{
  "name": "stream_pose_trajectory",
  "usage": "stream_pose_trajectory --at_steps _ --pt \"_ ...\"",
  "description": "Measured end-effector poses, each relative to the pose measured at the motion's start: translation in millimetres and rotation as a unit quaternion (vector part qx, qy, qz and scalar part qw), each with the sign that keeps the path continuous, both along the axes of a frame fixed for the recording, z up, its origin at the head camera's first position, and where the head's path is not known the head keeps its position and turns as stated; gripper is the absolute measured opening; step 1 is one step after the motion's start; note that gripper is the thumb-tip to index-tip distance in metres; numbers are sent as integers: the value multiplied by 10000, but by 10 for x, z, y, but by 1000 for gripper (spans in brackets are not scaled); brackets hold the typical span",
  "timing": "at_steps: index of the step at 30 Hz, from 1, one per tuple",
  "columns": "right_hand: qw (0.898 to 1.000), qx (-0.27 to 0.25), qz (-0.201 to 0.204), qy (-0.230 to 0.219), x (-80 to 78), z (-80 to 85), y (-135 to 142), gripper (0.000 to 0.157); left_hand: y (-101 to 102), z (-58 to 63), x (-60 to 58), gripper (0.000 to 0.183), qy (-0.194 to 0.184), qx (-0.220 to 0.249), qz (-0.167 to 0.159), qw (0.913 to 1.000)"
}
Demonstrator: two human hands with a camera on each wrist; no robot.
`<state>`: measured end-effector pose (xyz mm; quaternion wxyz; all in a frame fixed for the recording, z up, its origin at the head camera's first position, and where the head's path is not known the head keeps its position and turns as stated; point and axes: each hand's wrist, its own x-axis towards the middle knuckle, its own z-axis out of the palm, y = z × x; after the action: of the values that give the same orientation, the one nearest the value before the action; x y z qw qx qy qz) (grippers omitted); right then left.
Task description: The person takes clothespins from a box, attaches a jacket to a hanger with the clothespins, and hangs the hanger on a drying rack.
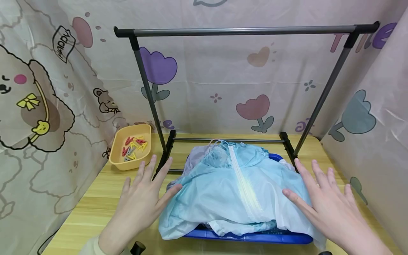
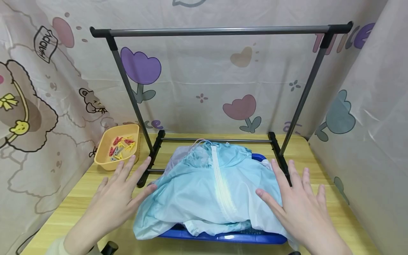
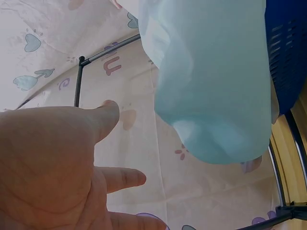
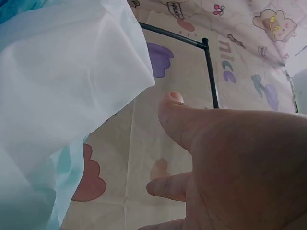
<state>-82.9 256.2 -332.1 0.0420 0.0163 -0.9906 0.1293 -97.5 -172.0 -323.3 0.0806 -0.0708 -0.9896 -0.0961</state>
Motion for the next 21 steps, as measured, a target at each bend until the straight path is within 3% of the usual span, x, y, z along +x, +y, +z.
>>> stream_pose_trajectory --at_steps 13,21 --pt "9998 2 119 -165 -129 31 17 94 8 -8 -39 76 172 80 -156 9997" --pt "9994 -81 289 -175 -200 47 17 91 10 -32 -72 72 464 217 -360 9980"
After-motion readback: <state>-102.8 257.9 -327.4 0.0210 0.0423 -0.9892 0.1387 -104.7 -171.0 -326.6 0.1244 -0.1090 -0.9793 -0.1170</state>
